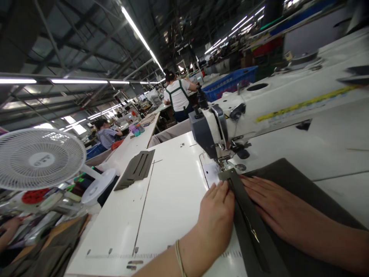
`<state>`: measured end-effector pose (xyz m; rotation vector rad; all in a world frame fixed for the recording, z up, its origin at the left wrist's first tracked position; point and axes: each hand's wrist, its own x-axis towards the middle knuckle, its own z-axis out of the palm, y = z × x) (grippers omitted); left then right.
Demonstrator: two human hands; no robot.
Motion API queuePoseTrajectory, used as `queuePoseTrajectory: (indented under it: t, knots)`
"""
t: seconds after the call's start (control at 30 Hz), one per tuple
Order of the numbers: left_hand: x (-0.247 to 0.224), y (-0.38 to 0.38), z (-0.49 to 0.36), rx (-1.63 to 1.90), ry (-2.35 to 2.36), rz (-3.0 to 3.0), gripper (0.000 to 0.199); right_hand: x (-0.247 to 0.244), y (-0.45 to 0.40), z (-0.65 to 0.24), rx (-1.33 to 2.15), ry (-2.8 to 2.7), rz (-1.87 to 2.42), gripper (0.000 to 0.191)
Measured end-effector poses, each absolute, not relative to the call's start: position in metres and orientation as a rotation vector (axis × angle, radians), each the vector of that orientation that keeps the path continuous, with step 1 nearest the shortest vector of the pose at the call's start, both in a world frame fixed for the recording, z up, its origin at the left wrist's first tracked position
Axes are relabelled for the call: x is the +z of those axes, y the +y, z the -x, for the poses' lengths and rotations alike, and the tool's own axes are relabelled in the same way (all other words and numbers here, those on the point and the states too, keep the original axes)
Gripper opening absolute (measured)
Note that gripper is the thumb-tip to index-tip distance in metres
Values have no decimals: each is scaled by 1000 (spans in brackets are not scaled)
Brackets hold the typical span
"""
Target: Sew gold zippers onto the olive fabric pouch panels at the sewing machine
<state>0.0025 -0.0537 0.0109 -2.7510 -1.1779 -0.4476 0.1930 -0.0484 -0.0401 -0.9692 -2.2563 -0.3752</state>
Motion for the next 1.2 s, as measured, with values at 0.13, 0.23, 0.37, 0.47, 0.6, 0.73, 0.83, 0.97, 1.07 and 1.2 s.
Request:
queuePoseTrajectory:
  t: [0.13,0.23,0.37,0.47,0.6,0.73,0.83,0.97,1.07,1.2]
  knots:
    - [7,-51,1,-525,-1101,2727,30,-38,-47,-189,-358,-2258,1001,47]
    - [7,-48,2,-532,-1054,2744,31,-34,-48,-185,-349,-2256,1042,48]
    - [10,-43,5,-504,-1016,2737,34,-28,-51,-181,-315,-2220,1082,48]
    - [13,-41,7,-481,-963,2702,36,-22,-53,-179,-259,-2140,1108,44]
    - [14,-39,8,-416,-926,2666,35,-14,-52,-177,-209,-2099,1121,41]
    - [10,-38,8,-413,-896,2660,35,-14,-51,-178,-224,-2036,1122,37]
    - [8,-40,6,-547,-942,2657,35,-17,-52,-181,-229,-2084,1089,37]
    - [13,-47,4,-459,-1035,2729,34,-20,-57,-188,-343,-2190,1042,49]
    - [14,-51,3,-504,-1069,2761,31,-23,-59,-191,-468,-2218,1008,54]
    - [8,-53,3,-599,-1133,2685,27,-25,-57,-194,-542,-2259,945,56]
